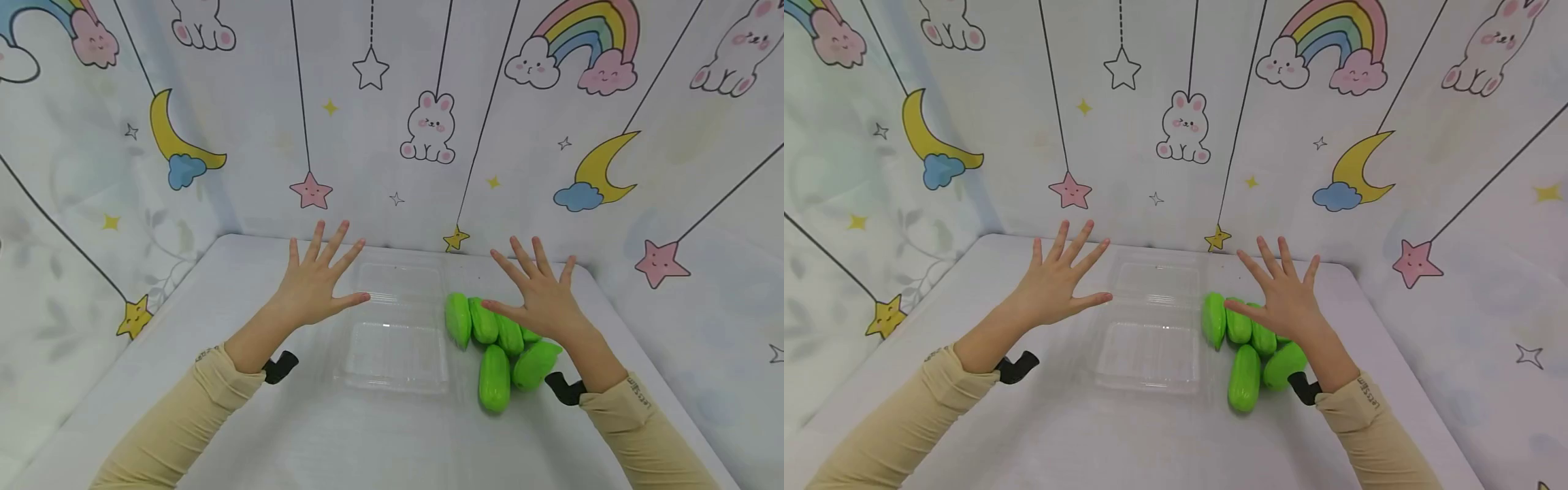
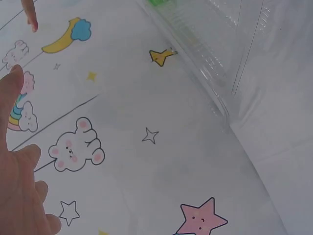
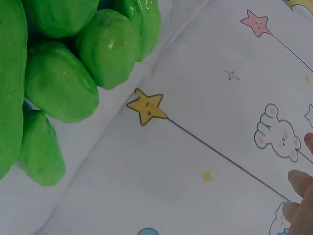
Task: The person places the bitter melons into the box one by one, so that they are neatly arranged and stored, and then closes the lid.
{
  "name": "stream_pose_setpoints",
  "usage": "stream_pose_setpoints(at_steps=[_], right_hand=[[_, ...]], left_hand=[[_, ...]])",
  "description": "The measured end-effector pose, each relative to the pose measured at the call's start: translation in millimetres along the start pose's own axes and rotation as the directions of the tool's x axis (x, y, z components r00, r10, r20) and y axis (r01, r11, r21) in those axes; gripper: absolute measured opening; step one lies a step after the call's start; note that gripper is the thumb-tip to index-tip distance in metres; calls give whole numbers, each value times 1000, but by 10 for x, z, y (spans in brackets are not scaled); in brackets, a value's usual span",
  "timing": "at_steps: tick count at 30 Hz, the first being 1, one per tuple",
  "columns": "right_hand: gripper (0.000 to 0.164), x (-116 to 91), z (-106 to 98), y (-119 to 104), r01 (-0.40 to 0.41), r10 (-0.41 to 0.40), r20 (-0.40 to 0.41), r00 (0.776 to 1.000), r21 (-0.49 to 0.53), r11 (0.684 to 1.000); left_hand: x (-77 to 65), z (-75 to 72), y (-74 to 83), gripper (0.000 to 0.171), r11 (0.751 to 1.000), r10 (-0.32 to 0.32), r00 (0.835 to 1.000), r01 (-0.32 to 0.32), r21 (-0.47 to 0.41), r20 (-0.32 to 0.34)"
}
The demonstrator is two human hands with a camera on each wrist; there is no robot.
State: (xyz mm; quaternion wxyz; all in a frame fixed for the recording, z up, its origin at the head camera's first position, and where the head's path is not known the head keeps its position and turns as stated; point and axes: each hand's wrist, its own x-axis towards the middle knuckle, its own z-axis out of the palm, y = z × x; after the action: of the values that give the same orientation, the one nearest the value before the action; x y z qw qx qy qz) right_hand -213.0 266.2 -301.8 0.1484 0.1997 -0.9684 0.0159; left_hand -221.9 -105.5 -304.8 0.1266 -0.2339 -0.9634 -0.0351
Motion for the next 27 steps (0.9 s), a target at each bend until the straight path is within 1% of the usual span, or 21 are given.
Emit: stream_pose_setpoints(at_steps=[11, 22, 27], right_hand=[[87, -6, 57, 65, 13, -13, -5, 1000, 39, 999], [85, -22, 85, 146, -19, 18, 20, 1000, 58, 998], [84, -53, 100, 188, -37, 36, 35, 999, 56, 998]], left_hand=[[-15, -14, 6, 86, 1000, 12, 1000, -12, -3, -23], [-59, 18, -27, 85, 1000, 8, 999, -8, -10, -35], [-72, 58, -25, 84, 1000, 14, 999, -15, -20, -36]])
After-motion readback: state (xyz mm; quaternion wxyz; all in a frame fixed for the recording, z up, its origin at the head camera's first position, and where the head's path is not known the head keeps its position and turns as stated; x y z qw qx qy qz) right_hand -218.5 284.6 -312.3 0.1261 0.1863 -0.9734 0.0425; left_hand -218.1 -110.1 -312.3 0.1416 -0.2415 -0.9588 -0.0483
